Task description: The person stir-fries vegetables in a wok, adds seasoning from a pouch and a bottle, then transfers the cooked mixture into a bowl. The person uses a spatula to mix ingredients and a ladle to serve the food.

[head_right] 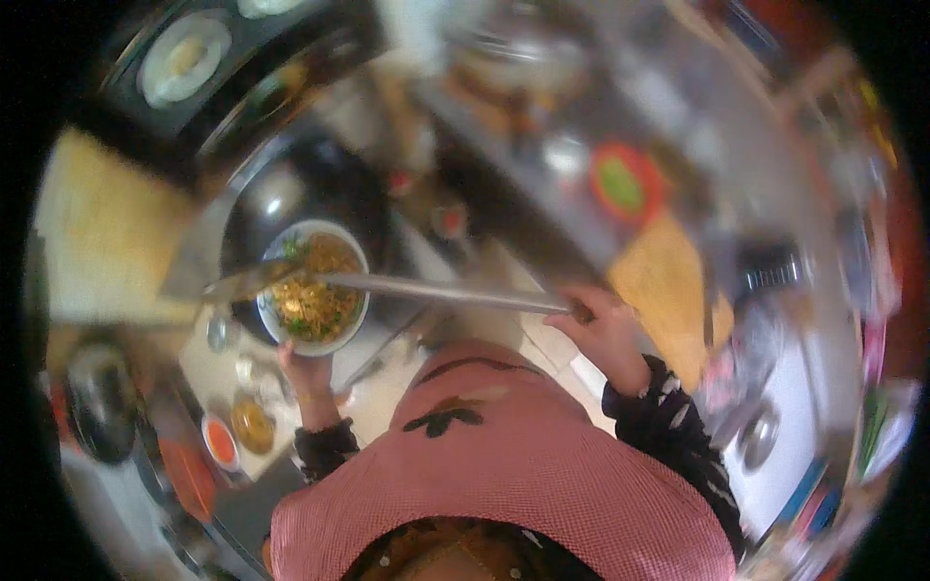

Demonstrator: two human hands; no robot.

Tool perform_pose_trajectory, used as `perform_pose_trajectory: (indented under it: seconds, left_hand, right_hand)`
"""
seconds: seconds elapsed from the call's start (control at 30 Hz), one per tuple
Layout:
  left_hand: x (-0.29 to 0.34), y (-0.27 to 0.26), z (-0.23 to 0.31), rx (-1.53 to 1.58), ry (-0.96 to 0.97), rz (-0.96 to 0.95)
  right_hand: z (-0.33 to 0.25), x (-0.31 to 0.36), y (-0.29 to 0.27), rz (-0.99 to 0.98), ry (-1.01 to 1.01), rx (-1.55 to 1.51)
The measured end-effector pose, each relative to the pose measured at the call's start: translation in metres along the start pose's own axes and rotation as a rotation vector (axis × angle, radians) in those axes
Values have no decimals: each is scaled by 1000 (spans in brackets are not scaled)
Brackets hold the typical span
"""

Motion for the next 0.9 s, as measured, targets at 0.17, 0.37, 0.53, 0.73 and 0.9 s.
perform_pose_trajectory:
  seconds: [0.17, 0.37, 0.53, 0.73, 0.9]
  left_hand:
    - [-6, 55, -66, -36, -317, -137]
    - [-9, 154, -158, -36, -639, -460]
    - [-4, 237, -256, -195, -909, -651]
    - [-43, 295, -389, -385, -956, -864]
    - [-53, 342, -451, -177, -1192, -814]
  right_hand:
    - [20, 106, -37, 203, 113, 94]
    - [53, 205, -82, 493, 468, -25]
    - [79, 277, -95, 723, 603, -19]
    - [73, 318, -67, 954, 1015, 60]
    - [70, 316, -37, 1112, 965, 115]
Point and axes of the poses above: each hand's wrist, its own x-axis away from the middle knuckle, its own y-axis out of the palm, z = x × y, the point moved 2 cm from there along -x, towards the middle knuckle, and after that the axes turned 15 degrees about -x, right-handed, at the moved point
